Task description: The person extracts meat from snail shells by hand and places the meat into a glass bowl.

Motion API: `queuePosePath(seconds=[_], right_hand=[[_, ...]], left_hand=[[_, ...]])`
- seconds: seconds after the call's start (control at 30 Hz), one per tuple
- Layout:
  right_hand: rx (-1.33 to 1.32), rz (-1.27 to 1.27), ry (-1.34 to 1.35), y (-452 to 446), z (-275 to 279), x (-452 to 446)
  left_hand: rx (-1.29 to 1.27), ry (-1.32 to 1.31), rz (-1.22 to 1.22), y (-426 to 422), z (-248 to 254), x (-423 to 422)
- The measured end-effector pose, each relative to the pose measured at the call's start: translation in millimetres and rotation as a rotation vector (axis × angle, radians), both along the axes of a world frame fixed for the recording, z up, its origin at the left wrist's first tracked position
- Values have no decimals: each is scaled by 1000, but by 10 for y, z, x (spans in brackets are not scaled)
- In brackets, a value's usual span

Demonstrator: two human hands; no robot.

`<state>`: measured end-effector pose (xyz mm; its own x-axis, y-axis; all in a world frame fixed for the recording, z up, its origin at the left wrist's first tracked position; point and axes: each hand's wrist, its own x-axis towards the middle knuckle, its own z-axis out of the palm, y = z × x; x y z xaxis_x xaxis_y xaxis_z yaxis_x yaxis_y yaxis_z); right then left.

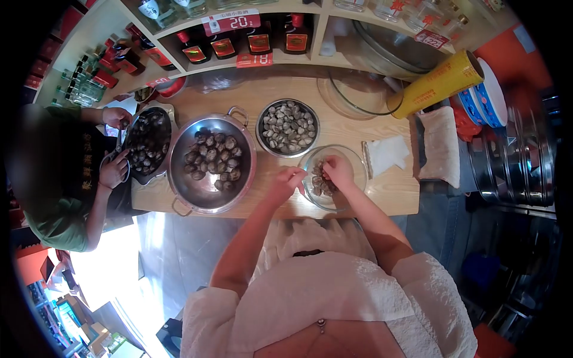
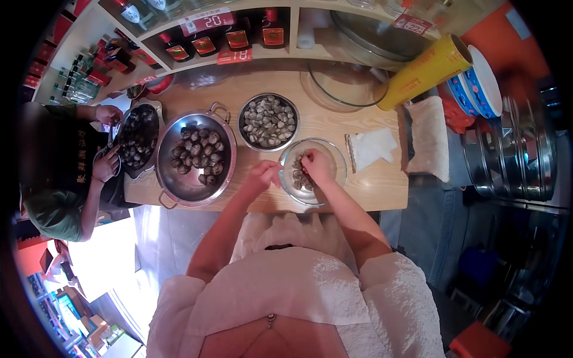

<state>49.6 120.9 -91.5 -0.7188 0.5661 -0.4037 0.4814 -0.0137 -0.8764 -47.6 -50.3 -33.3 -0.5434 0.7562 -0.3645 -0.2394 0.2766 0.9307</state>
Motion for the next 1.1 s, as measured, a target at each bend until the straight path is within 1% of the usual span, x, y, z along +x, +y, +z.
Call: queuePosePath(seconds=[0.1, 0.2, 0.27, 0.33, 0.5, 0.57, 0.7, 0.77, 0.8, 0.87, 0.97, 1.1], right_hand=[[38, -6, -48, -3, 16, -5], [-7, -77, -45, 6, 8, -16], [100, -76, -17, 12, -44, -4], [127, -86, -30, 40, -35, 25], [188, -101, -96, 57, 19, 95], [92, -121, -66, 24, 40, 91], [176, -126, -35, -35, -18, 38], [292, -66, -73, -57, -49, 28], [291, -67, -72, -62, -48, 28], [341, 51, -93, -70, -42, 20], [347, 56, -83, -83, -90, 17], [300, 43, -93, -111, 107, -22]], left_hand=[[-13, -32, 6, -29, 14, -9], [-52, -56, 1, -50, 109, -32], [-71, -59, -9, -68, 116, -36], [1, -27, -8, -81, 79, -39], [27, -47, 3, -118, 51, -50], [28, -31, -3, -121, 52, -53], [73, 7, -17, -127, 19, -58], [69, 9, -26, -134, 20, -58], [51, -16, -30, -137, 42, -59], [34, -41, -34, -145, 55, -65], [14, -36, -29, -159, 53, -69], [22, -47, -17, -158, 61, -64]])
